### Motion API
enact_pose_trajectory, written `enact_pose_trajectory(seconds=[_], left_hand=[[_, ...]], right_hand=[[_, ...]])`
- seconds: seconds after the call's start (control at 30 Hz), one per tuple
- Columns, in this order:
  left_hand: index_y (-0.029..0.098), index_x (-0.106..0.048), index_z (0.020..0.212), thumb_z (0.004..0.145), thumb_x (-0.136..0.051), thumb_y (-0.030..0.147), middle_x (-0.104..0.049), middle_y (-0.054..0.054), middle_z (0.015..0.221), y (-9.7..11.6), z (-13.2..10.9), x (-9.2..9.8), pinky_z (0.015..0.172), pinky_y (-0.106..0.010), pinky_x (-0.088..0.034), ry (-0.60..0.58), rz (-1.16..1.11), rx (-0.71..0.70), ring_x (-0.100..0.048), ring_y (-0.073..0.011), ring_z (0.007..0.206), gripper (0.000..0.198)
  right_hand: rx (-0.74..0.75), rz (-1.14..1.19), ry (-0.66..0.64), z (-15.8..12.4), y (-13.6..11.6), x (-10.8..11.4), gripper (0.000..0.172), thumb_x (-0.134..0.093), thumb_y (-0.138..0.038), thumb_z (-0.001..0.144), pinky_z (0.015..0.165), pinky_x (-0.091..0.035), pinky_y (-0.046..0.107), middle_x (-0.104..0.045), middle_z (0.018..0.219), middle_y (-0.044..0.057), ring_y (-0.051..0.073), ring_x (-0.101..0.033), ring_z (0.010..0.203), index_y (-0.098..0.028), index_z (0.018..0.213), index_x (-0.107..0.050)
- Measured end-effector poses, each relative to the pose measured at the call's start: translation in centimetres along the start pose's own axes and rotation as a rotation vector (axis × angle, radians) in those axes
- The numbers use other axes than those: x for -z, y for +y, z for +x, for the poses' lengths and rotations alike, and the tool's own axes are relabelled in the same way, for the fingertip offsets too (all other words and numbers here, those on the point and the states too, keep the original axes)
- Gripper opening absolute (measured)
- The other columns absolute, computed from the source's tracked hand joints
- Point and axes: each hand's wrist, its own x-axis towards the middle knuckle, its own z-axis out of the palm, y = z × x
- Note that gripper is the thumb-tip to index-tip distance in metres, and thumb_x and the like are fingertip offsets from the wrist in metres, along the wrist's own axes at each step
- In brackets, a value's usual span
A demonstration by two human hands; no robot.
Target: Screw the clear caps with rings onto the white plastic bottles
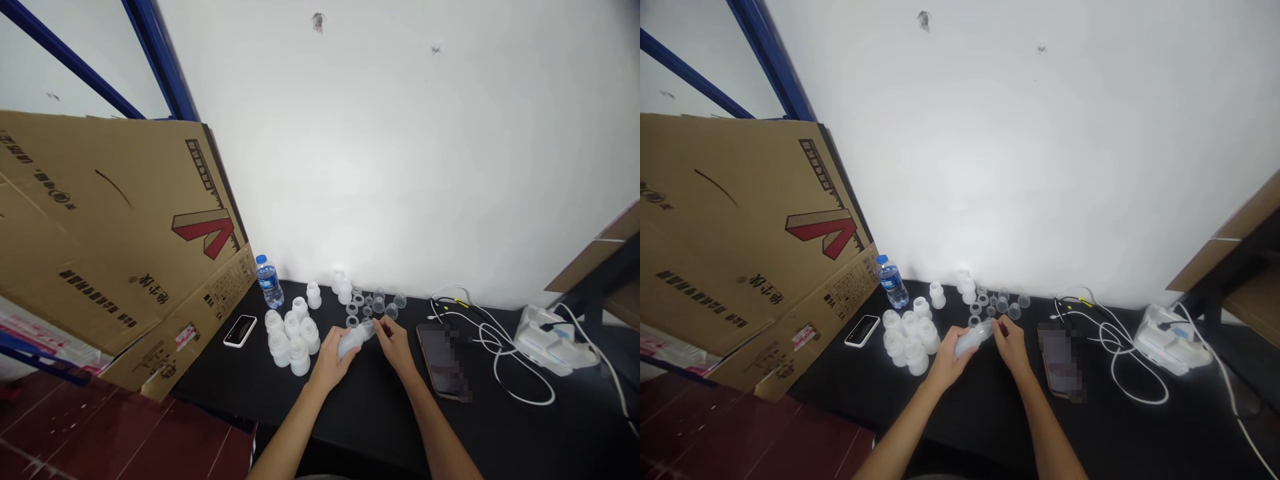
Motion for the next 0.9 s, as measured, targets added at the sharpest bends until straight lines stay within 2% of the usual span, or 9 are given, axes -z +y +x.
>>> enact_pose_trajectory(seconds=[0.17, 0.3, 0.57, 0.63, 0.7, 0.77, 0.83, 0.9], left_hand=[[0.024, -0.062, 0.132, 0.103, -0.067, 0.041, -0.069, -0.009, 0.116, -0.3, -0.2, -0.2, 0.099, -0.043, -0.057, -0.036, 0.025, -0.032, -0.069, -0.0276, 0.112, 0.034], [0.023, -0.062, 0.130, 0.101, -0.069, 0.041, -0.068, -0.010, 0.120, -0.7, -0.4, -0.6, 0.100, -0.044, -0.057, 0.017, 0.037, -0.001, -0.070, -0.0283, 0.113, 0.034], [0.022, -0.064, 0.130, 0.101, -0.069, 0.039, -0.069, -0.010, 0.116, -0.6, -0.4, -0.8, 0.099, -0.044, -0.057, 0.070, 0.066, -0.045, -0.071, -0.0277, 0.111, 0.034], [0.021, -0.065, 0.129, 0.101, -0.069, 0.040, -0.070, -0.011, 0.117, -0.5, -0.4, -0.7, 0.100, -0.045, -0.058, 0.084, 0.044, -0.021, -0.071, -0.0284, 0.111, 0.035], [0.021, -0.064, 0.131, 0.100, -0.069, 0.042, -0.072, -0.012, 0.122, -0.4, -0.4, -0.7, 0.102, -0.046, -0.057, 0.106, 0.006, 0.032, -0.072, -0.0297, 0.116, 0.037], [0.021, -0.063, 0.135, 0.100, -0.069, 0.044, -0.073, -0.013, 0.127, -0.3, -0.4, -0.6, 0.104, -0.047, -0.057, 0.120, -0.034, 0.092, -0.071, -0.0307, 0.120, 0.042], [0.022, -0.063, 0.137, 0.100, -0.068, 0.045, -0.074, -0.012, 0.129, -0.2, -0.4, -0.5, 0.102, -0.046, -0.058, 0.083, -0.053, 0.129, -0.073, -0.0301, 0.118, 0.044], [0.024, -0.064, 0.138, 0.102, -0.066, 0.044, -0.076, -0.010, 0.127, 0.0, -0.3, -0.3, 0.100, -0.045, -0.060, 0.015, -0.052, 0.129, -0.074, -0.0287, 0.113, 0.041]], right_hand=[[-0.020, 0.032, 0.000, 0.1, -0.3, 0.1, 0.056, -0.057, -0.070, 0.100, 0.058, -0.036, 0.028, -0.046, 0.061, -0.004, 0.016, -0.044, 0.059, -0.025, 0.067, -0.048], [-0.016, 0.072, 0.002, -0.1, -0.5, -0.1, 0.055, -0.058, -0.068, 0.100, 0.057, -0.036, 0.028, -0.045, 0.061, -0.005, 0.015, -0.043, 0.058, -0.025, 0.067, -0.047], [-0.091, 0.230, 0.002, -0.1, -0.2, -0.5, 0.053, -0.063, -0.065, 0.099, 0.051, -0.037, 0.027, -0.049, 0.057, -0.005, 0.015, -0.045, 0.052, -0.025, 0.067, -0.049], [-0.118, 0.327, -0.021, -0.3, -0.5, -0.9, 0.050, -0.066, -0.066, 0.096, 0.048, -0.036, 0.026, -0.050, 0.057, -0.006, 0.013, -0.044, 0.048, -0.025, 0.073, -0.051], [-0.166, 0.478, -0.063, -0.3, -0.9, -1.4, 0.044, -0.071, -0.067, 0.092, 0.043, -0.033, 0.024, -0.051, 0.057, -0.008, 0.012, -0.042, 0.044, -0.026, 0.087, -0.056], [-0.224, 0.622, -0.114, -0.4, -1.3, -2.1, 0.048, -0.076, -0.068, 0.086, 0.039, -0.028, 0.021, -0.050, 0.056, -0.011, 0.010, -0.037, 0.040, -0.026, 0.102, -0.058], [-0.270, 0.698, -0.164, -0.3, -1.4, -2.4, 0.053, -0.079, -0.067, 0.083, 0.038, -0.023, 0.019, -0.048, 0.056, -0.012, 0.008, -0.031, 0.039, -0.026, 0.108, -0.059], [-0.290, 0.707, -0.199, -0.1, -1.3, -2.2, 0.053, -0.081, -0.067, 0.081, 0.039, -0.019, 0.019, -0.047, 0.056, -0.012, 0.006, -0.027, 0.041, -0.023, 0.106, -0.063]])
